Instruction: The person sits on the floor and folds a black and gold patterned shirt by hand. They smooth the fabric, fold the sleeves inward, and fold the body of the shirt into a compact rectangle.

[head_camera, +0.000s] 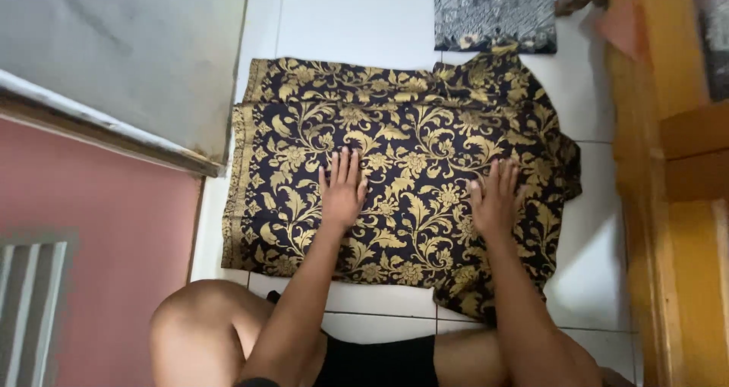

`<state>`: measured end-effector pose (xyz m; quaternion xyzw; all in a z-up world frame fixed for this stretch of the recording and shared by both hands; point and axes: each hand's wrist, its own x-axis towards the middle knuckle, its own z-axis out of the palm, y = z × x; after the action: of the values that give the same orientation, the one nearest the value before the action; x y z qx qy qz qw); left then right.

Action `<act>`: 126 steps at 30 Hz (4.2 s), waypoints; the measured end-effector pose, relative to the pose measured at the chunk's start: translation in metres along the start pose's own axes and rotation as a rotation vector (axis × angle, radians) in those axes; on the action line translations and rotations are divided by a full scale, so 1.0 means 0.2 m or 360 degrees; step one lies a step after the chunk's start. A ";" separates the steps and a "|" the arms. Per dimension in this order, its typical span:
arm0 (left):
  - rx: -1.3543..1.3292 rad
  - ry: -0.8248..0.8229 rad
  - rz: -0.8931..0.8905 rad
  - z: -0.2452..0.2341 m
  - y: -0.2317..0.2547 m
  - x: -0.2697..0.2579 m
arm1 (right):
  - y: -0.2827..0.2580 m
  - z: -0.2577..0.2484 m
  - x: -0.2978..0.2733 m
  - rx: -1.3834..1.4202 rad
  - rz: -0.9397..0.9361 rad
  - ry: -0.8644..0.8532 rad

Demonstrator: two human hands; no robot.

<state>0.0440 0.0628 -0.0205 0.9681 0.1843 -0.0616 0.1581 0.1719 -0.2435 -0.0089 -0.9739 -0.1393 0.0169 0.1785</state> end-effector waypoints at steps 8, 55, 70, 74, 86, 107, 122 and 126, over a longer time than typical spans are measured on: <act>-0.0279 -0.0098 -0.0059 -0.03 -0.01 -0.37 | -0.14 -0.19 -0.40 0.0233 -0.0034 -0.0044; -0.0974 -0.0412 0.0339 -0.80 0.22 -0.33 | -0.84 -0.18 -0.32 0.0919 0.0173 -0.0334; -0.0637 -0.0001 0.0139 -0.50 0.07 -0.45 | -0.81 -0.17 -0.55 0.0488 -0.0303 0.0069; -0.0560 -0.0152 0.0135 -0.28 0.00 -0.51 | -0.78 -0.19 -0.62 0.0469 -0.0296 -0.0020; -0.0474 -0.0053 -0.0041 -0.38 0.00 -0.96 | -0.89 -0.28 -0.92 0.0556 -0.0224 -0.0293; -0.0582 -0.0063 -0.0149 -0.34 0.07 -0.83 | -0.74 0.25 -0.65 0.0103 -0.0490 0.0039; -0.0120 -0.0056 -0.0483 -0.05 -0.23 -0.58 | -0.80 0.36 -0.63 -0.0210 -0.0333 -0.0324; -0.0057 0.0035 -0.0830 -0.03 -0.44 -0.57 | -0.80 0.35 -0.63 -0.0216 -0.0365 -0.0294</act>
<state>-0.0934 0.1035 -0.0201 0.8856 0.4303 -0.0865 0.1519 0.0020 -0.1109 -0.0207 -0.9557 -0.2662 0.0766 0.0996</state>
